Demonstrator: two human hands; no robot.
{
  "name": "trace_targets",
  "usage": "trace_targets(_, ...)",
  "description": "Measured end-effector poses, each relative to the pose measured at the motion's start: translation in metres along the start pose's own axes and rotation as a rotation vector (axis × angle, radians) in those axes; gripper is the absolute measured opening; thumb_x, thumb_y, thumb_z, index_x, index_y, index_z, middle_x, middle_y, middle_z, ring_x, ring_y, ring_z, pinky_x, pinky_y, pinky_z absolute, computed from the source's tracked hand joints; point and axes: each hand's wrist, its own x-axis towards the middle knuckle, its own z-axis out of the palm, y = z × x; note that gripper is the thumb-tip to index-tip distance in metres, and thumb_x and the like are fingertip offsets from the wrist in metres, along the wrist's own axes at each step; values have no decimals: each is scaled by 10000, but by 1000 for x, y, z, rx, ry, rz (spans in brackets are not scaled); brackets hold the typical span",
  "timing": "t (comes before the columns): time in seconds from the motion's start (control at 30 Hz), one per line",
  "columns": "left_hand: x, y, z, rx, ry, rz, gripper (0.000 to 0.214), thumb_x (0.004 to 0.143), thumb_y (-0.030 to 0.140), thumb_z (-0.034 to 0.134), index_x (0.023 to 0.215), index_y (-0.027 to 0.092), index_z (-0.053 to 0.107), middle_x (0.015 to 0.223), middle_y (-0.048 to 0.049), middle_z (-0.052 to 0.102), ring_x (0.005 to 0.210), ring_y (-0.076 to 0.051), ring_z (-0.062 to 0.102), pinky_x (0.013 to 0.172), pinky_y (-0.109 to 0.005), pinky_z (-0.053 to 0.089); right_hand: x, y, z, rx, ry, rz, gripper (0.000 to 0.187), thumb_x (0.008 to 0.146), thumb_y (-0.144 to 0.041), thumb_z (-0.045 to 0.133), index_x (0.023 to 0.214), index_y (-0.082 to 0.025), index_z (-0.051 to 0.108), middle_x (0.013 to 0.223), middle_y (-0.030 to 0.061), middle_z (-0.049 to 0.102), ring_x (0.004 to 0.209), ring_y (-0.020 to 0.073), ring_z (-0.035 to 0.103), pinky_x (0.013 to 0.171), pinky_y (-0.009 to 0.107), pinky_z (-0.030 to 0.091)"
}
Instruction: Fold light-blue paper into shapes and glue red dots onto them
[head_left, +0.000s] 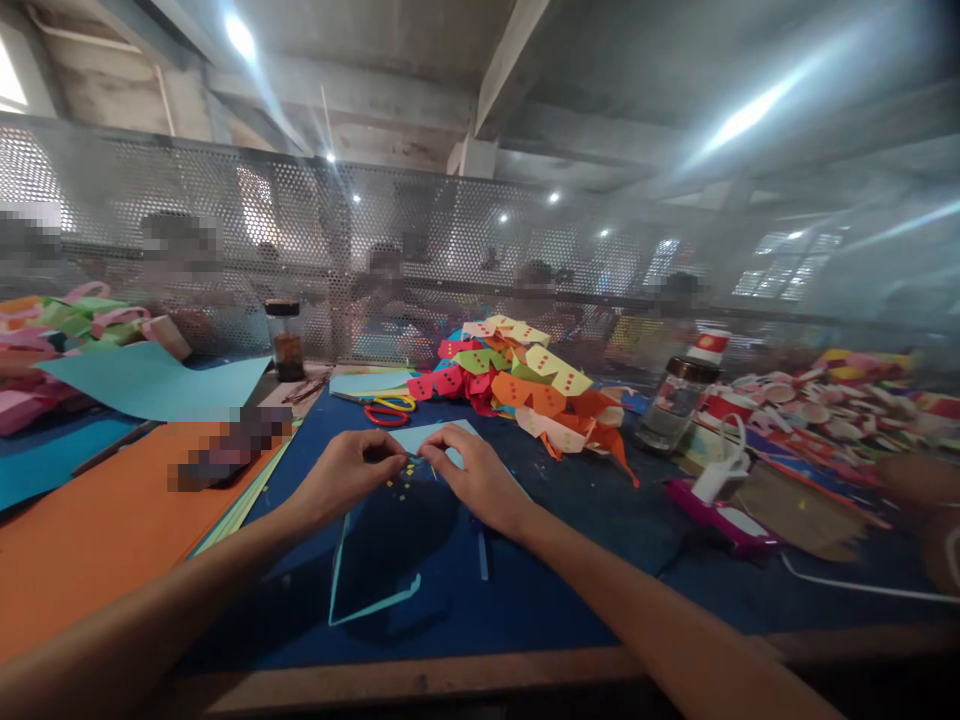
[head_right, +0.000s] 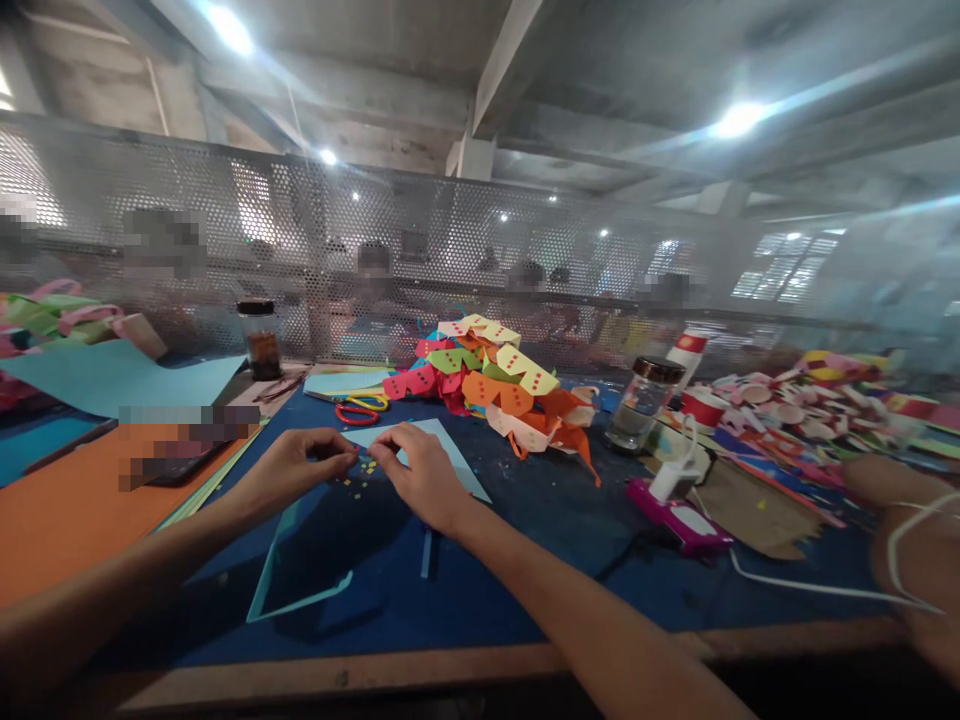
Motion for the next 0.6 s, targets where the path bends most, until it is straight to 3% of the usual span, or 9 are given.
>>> trace_targets(0.17,-3,6,0,-8,11,6,204,813,357,588,788,181,689,713,-13,688,677,-168,619,644,-280,468,-1,-2,-1,24,-1,-13,14,917,-197,650,907,-200,659,885,8,692,843,149,650,796,270,490)
trace_targets(0.6,-5,10,5,20,51,23,162,809,308,595,774,180,688,716,-5,691,673,-153,603,637,-263,436,-4,2,8,-92,90,-112,89,885,-193,698,839,-201,622,832,0,677,844,179,623,835,342,403)
